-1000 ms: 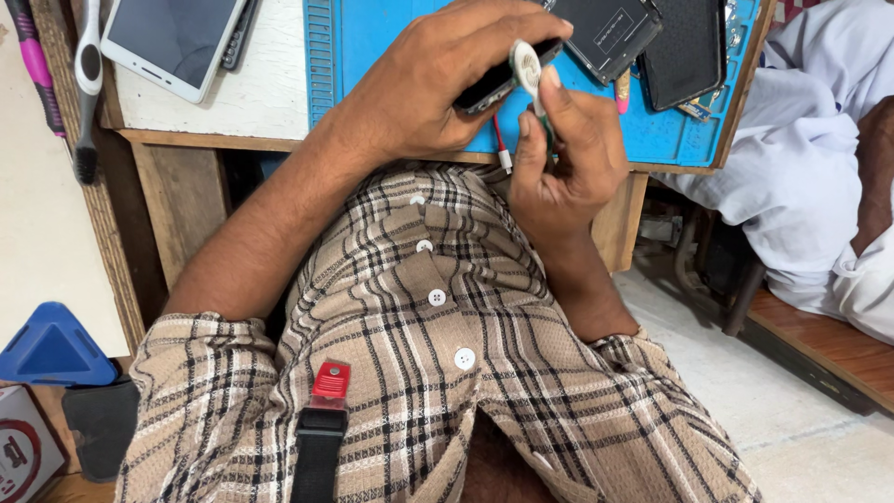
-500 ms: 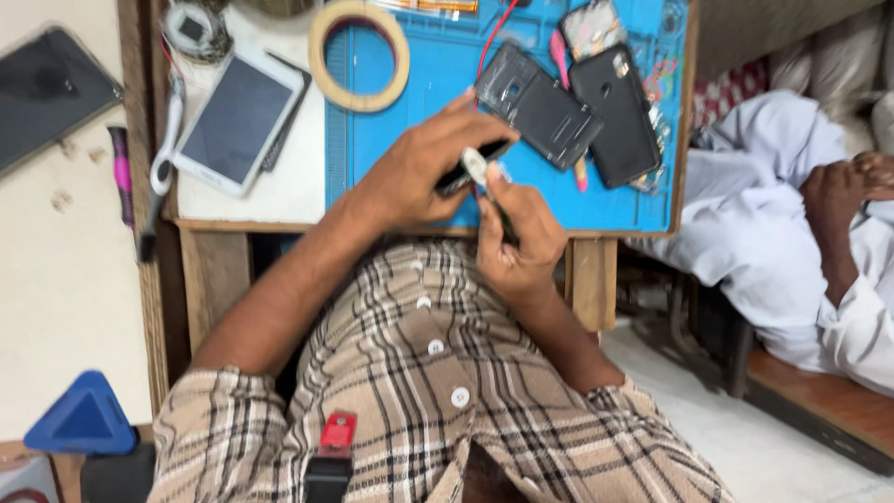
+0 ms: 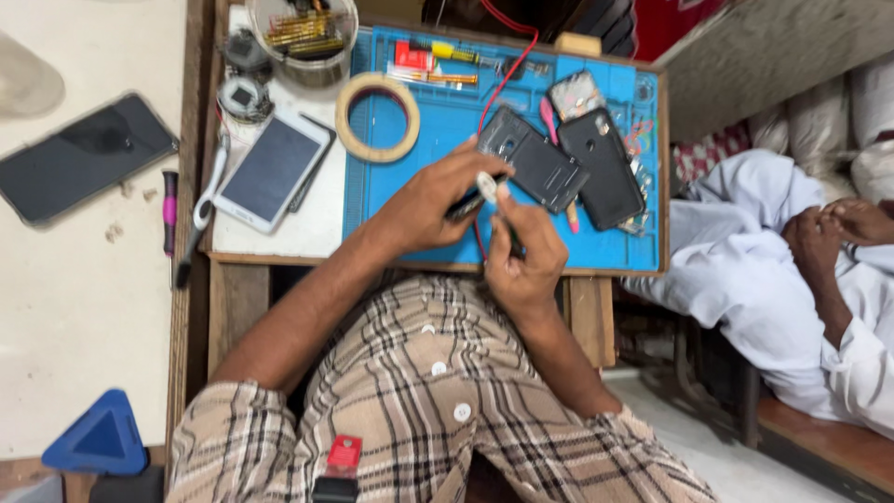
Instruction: The person cleans the interior of a disassembled smartphone using a toothbrush and a small metal tool. They brush the internal components and ports, then connect a charging cable to test the device.
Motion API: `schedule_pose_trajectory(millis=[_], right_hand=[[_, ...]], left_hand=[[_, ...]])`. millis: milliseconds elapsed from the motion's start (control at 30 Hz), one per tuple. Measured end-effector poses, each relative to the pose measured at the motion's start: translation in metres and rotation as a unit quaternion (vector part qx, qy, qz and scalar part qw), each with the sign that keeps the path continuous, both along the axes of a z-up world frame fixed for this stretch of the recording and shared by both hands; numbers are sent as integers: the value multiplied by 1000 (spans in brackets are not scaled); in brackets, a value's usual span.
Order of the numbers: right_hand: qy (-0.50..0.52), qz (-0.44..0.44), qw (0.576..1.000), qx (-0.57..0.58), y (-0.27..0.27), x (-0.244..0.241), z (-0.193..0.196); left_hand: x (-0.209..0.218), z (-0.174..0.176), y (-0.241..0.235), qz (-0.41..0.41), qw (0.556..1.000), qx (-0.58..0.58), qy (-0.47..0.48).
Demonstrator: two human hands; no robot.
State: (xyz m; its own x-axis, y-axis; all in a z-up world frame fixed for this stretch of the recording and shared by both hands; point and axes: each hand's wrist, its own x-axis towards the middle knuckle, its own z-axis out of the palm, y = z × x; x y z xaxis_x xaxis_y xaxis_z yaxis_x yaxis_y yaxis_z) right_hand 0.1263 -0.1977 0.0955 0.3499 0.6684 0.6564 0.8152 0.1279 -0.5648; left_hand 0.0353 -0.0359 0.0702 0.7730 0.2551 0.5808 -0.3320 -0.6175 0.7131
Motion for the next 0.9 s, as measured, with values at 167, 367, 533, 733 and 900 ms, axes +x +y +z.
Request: schedule_pose_trajectory(millis=[167,367,533,733,900], right_hand=[[-13,17,1000,-15,-8,0,-13],[-1,17,1000,-13,-8,-3,-11],[-20,39,999,9,-6,-2,-18],[-51,29,998,4,-6,7,-14],[211,38,976,41,-1,34,-13]], left_hand=[[-3,-18,2,-14,1000,4,-15],[-2,-16,1,-10,1000,6,5],[1,-19,2,-19,999,22,-13],[1,-12,4,-45,998,30,-24],[-15,-4,1,-78,997,15,-4]])
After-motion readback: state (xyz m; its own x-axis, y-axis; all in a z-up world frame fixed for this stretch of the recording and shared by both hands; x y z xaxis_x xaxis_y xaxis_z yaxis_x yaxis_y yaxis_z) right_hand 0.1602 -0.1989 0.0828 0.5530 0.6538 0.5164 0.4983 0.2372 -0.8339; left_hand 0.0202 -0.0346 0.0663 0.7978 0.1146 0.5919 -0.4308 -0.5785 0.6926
